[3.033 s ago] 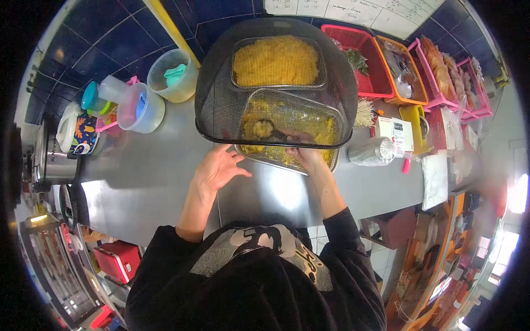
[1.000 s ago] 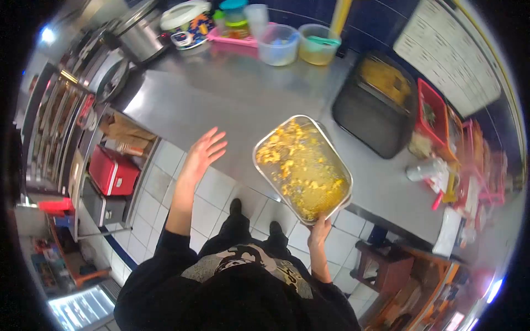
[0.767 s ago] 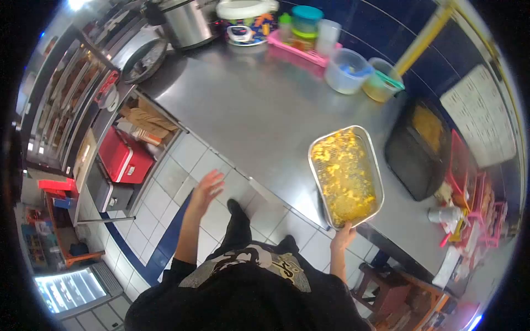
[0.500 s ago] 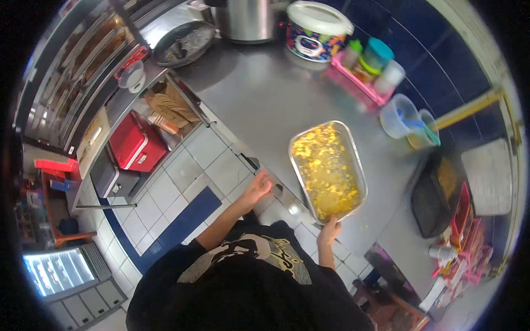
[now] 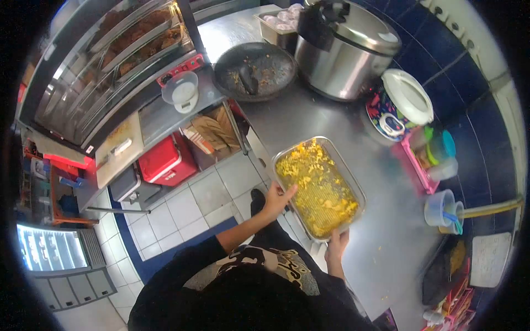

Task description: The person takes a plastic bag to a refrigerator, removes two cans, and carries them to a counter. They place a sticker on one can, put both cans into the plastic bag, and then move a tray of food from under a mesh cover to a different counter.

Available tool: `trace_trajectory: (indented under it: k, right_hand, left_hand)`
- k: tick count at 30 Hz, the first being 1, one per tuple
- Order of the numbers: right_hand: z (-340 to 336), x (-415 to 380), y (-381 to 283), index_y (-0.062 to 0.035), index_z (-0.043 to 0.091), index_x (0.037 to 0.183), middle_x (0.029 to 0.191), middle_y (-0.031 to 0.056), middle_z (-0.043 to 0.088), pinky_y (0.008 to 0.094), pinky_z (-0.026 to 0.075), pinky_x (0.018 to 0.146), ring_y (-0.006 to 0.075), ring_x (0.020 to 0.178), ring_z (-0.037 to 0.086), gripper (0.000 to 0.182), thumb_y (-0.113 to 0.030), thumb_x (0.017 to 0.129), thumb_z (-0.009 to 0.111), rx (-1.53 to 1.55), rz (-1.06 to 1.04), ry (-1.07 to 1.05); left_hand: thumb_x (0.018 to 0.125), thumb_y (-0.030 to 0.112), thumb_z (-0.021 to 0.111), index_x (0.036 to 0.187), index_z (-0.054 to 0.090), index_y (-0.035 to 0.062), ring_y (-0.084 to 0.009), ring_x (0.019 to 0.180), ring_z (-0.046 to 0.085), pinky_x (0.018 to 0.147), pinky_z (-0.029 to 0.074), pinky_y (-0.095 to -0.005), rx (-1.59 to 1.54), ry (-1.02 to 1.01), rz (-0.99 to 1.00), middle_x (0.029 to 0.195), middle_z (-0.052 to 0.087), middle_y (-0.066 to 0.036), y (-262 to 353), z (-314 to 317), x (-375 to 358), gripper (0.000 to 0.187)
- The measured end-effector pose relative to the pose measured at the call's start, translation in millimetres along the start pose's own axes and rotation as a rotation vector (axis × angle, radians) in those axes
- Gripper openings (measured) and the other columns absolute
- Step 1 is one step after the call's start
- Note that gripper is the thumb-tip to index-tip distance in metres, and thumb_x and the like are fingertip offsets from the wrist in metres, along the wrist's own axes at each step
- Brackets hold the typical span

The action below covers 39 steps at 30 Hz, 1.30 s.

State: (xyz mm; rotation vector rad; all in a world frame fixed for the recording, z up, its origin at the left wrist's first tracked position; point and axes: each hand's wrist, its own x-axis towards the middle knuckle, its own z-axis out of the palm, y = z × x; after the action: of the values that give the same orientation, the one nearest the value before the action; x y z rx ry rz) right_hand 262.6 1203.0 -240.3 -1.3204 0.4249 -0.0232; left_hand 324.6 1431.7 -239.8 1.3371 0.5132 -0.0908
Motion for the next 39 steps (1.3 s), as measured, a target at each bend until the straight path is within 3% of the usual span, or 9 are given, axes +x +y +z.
trace_trajectory:
  k: [8,14,22,26,30,32,34,36,39]
  right_hand:
    - [209.3,70.9,-88.0,0.0006,0.036,0.119,0.111,0.0107,0.051,0.0341,0.041,0.088,0.0198,0.1,0.05,0.045,-0.005,0.079,0.055,0.021,-0.057,-0.126]
    - [459.1,233.9,-86.3,-0.0049,0.041,0.115,0.109,0.0086,0.052,0.032,0.05,0.078,0.0187,0.095,0.055,0.034,-0.009,0.082,0.049,0.28,0.081,-0.324]
    - [660.7,375.9,-73.4,-0.0005,0.034,0.117,0.108,0.0197,0.052,0.0444,0.059,0.054,0.0314,0.084,0.063,0.035,-0.016,0.088,0.043,0.034,0.082,-0.479]
    - [722.8,405.8,-53.9,0.001,0.034,0.12,0.106,0.0201,0.055,0.0415,0.059,0.052,0.0312,0.08,0.064,0.037,-0.014,0.088,0.044,-0.052,0.014,-0.598]
    - [756.3,437.7,-19.4,-0.0022,0.039,0.122,0.112,0.019,0.054,0.0548,0.053,0.068,0.0347,0.093,0.06,0.04,-0.019,0.088,0.05,-0.014,0.17,-0.672]
    - [769.4,485.9,23.1,-0.0046,0.044,0.119,0.116,0.0144,0.053,0.0546,0.048,0.074,0.0332,0.099,0.056,0.036,-0.027,0.091,0.047,0.049,0.394,-0.715]
    - [776.2,521.3,44.6,-0.0059,0.042,0.123,0.129,0.0143,0.043,0.054,0.044,0.084,0.0336,0.116,0.043,0.043,-0.03,0.088,0.049,0.3,0.639,-0.876]
    - [764.2,446.1,-4.2,-0.0027,0.041,0.126,0.122,0.016,0.047,0.0432,0.048,0.078,0.0292,0.102,0.051,0.062,-0.042,0.081,0.058,-0.226,0.155,-0.437]
    - [752.3,353.2,-23.6,0.0026,0.047,0.119,0.111,0.0143,0.054,0.0311,0.047,0.07,0.0246,0.096,0.053,0.048,-0.028,0.084,0.058,-0.136,-0.545,-0.248]
  left_hand:
    - [0.078,0.024,0.07,0.119,0.038,0.001,-0.0183,0.092,0.058,0.072,0.05,-0.0288,-0.136,-0.024,0.376,0.101,0.056,-0.011,182.8,-112.5,102.2,0.057]
    - [0.08,0.034,0.066,0.1,0.038,0.0035,-0.0129,0.08,0.054,0.065,0.05,-0.0297,-0.238,0.242,0.244,0.095,0.052,-0.008,313.2,-203.4,303.2,0.046]
    - [0.084,0.03,0.062,0.127,0.016,0.0058,-0.0211,0.106,0.049,0.087,0.044,-0.0385,-0.343,0.178,0.311,0.118,0.044,-0.014,323.1,-256.6,504.6,0.066]
    - [0.081,0.03,0.065,0.135,0.023,0.0013,-0.0202,0.11,0.046,0.091,0.04,-0.0352,-0.031,0.392,0.445,0.116,0.049,-0.015,319.2,-262.8,456.7,0.075]
    - [0.09,0.015,0.052,0.13,0.037,0.0041,-0.0147,0.094,0.053,0.084,0.044,-0.0267,-0.297,-0.047,0.63,0.109,0.051,-0.006,262.9,-284.7,338.7,0.044]
    - [0.092,0.014,0.047,0.126,0.041,0.0041,-0.0155,0.103,0.051,0.086,0.045,-0.0313,-0.331,-0.074,0.263,0.114,0.053,-0.009,242.8,-304.3,250.5,0.036]
    - [0.092,0.01,0.045,0.127,0.04,0.0038,-0.017,0.097,0.057,0.081,0.049,-0.0305,-0.074,0.1,0.318,0.112,0.054,-0.01,209.9,-325.1,173.2,0.036]
    - [0.089,0.003,0.045,0.127,0.04,0.0031,-0.0187,0.093,0.06,0.078,0.05,-0.0298,-0.189,0.232,0.25,0.111,0.054,-0.012,173.9,-341.3,97.6,0.037]
    - [0.086,-0.005,0.043,0.126,0.039,0.002,-0.0224,0.095,0.059,0.084,0.049,-0.0317,-0.243,0.47,0.261,0.114,0.052,-0.014,142.9,-346.7,-14.8,0.041]
